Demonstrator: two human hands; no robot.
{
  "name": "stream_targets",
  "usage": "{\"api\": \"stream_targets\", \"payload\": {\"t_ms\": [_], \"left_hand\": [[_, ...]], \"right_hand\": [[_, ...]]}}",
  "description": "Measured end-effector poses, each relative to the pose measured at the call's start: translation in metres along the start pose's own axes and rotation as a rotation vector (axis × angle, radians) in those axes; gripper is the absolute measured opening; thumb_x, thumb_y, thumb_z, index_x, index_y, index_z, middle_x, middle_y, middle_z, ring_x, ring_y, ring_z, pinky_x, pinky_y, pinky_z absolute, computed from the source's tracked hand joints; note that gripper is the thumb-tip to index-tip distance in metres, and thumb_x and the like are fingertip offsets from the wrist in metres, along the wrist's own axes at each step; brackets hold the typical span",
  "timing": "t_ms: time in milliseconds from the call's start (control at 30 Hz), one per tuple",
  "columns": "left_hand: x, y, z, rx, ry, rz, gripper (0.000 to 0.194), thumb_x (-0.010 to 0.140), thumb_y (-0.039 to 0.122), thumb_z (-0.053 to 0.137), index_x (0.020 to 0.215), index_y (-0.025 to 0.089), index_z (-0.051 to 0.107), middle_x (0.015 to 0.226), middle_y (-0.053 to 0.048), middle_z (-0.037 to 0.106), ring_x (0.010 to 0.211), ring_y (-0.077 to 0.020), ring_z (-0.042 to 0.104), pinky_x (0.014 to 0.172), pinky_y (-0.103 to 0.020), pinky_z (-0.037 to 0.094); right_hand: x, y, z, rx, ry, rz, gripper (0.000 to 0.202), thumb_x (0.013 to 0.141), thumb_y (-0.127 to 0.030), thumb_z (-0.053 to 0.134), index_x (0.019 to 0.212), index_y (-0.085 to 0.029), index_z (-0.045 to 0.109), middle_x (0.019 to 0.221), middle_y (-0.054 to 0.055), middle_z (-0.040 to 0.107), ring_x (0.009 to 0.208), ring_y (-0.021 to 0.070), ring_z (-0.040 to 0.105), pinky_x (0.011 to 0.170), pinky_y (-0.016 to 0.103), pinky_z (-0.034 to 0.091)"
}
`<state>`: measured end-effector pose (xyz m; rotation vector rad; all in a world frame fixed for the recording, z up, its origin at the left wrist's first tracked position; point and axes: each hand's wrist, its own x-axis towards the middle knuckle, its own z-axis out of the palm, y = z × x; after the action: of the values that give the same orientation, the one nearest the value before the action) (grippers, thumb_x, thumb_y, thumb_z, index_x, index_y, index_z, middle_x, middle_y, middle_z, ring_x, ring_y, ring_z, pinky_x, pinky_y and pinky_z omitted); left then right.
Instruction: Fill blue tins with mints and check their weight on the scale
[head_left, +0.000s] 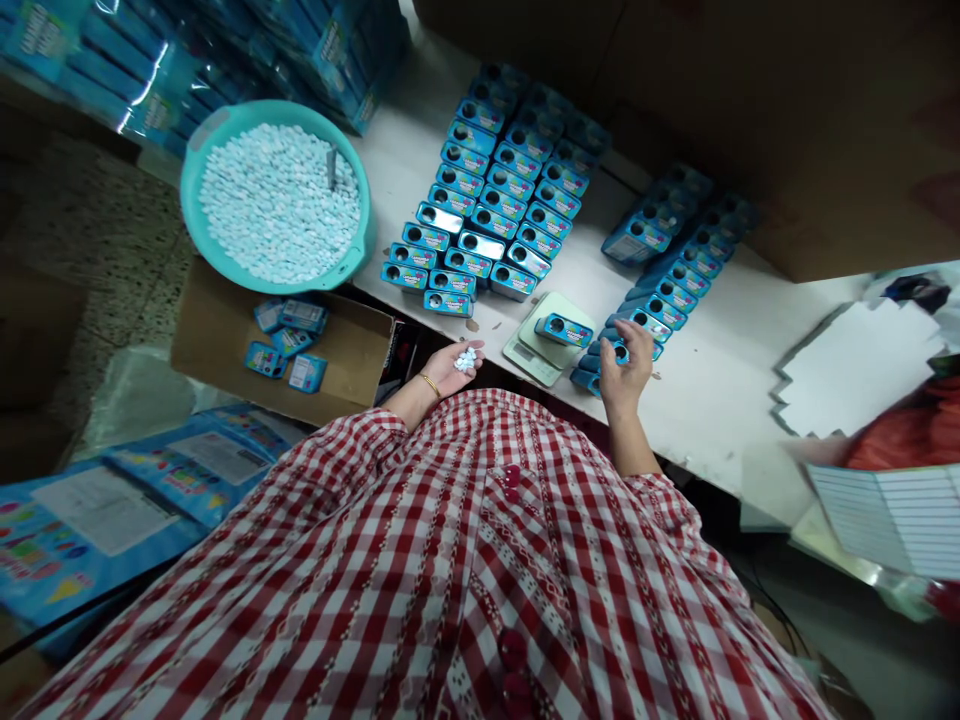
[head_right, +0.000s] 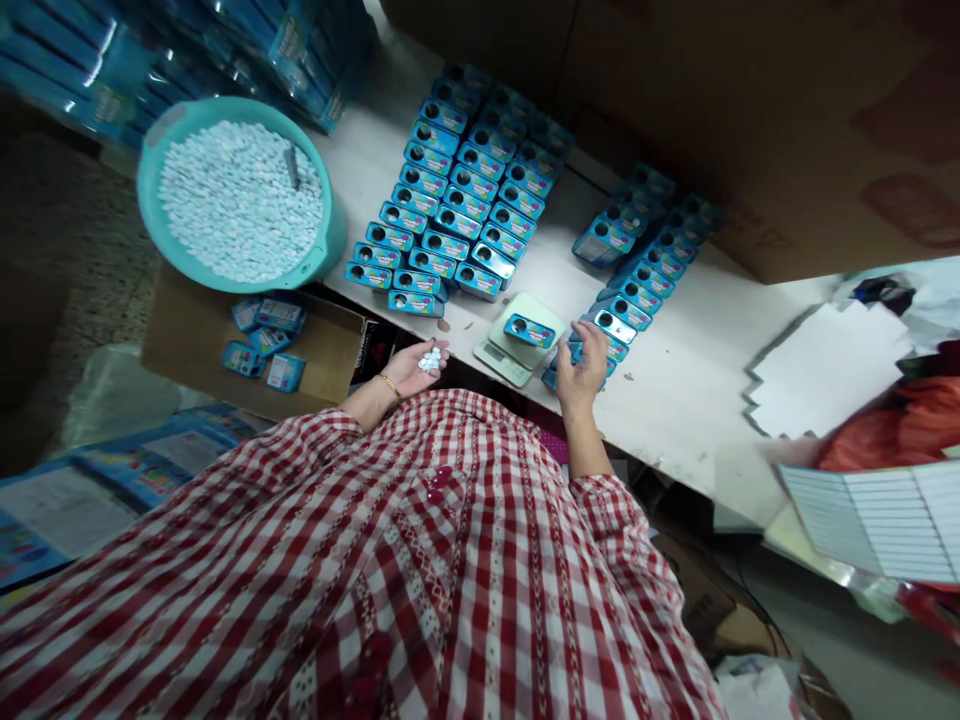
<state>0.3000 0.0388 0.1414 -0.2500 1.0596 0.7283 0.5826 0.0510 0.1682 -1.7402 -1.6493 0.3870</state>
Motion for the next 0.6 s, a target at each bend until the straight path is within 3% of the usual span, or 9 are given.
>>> {"api": "stream_targets", "payload": {"t_ms": [200,367,467,600], "left_hand": [[-0.003,0.001,0.002,0.017,0.009,0.021,0.025,0.086,0.008,0.041,0.099,0.008,0.062,0.063,-0.005,0.06,0.053,-0.0094,0.056,0.039,-0.015,0.036],[0.003,0.0,0.004,-0.017,0.004,0.03,0.02,0.087,0.01,0.042,0.089,0.009,0.063,0.066,-0.007,0.062,0.058,-0.0109,0.06,0.046,-0.017,0.044],[0.01,0.001,0.01,-0.077,0.019,0.031,0.021,0.088,0.013,0.043,0.09,0.009,0.064,0.07,-0.009,0.064,0.066,-0.0136,0.063,0.057,-0.022,0.052],[0.016,0.005,0.02,-0.1,0.028,0.054,0.021,0.087,0.013,0.045,0.094,0.008,0.064,0.071,-0.009,0.066,0.07,-0.0148,0.065,0.063,-0.024,0.054]], "right_hand": [[0.0,0.006,0.002,-0.009,-0.066,-0.008,0.034,0.084,-0.037,0.05,0.112,-0.019,0.055,0.115,0.011,0.056,0.112,0.0232,0.051,0.096,0.046,0.042],[-0.004,0.018,0.023,0.031,-0.273,0.038,0.054,0.073,-0.035,0.059,0.123,-0.016,0.046,0.122,0.013,0.053,0.111,0.0237,0.051,0.095,0.042,0.042],[-0.003,0.024,0.039,0.059,-0.348,0.147,0.047,0.071,-0.03,0.057,0.116,-0.017,0.049,0.11,0.009,0.06,0.095,0.0218,0.058,0.086,0.039,0.046],[0.0,0.027,0.049,0.069,-0.322,0.205,0.038,0.068,-0.029,0.057,0.103,-0.017,0.053,0.094,0.006,0.063,0.082,0.0206,0.058,0.078,0.035,0.047]]}}
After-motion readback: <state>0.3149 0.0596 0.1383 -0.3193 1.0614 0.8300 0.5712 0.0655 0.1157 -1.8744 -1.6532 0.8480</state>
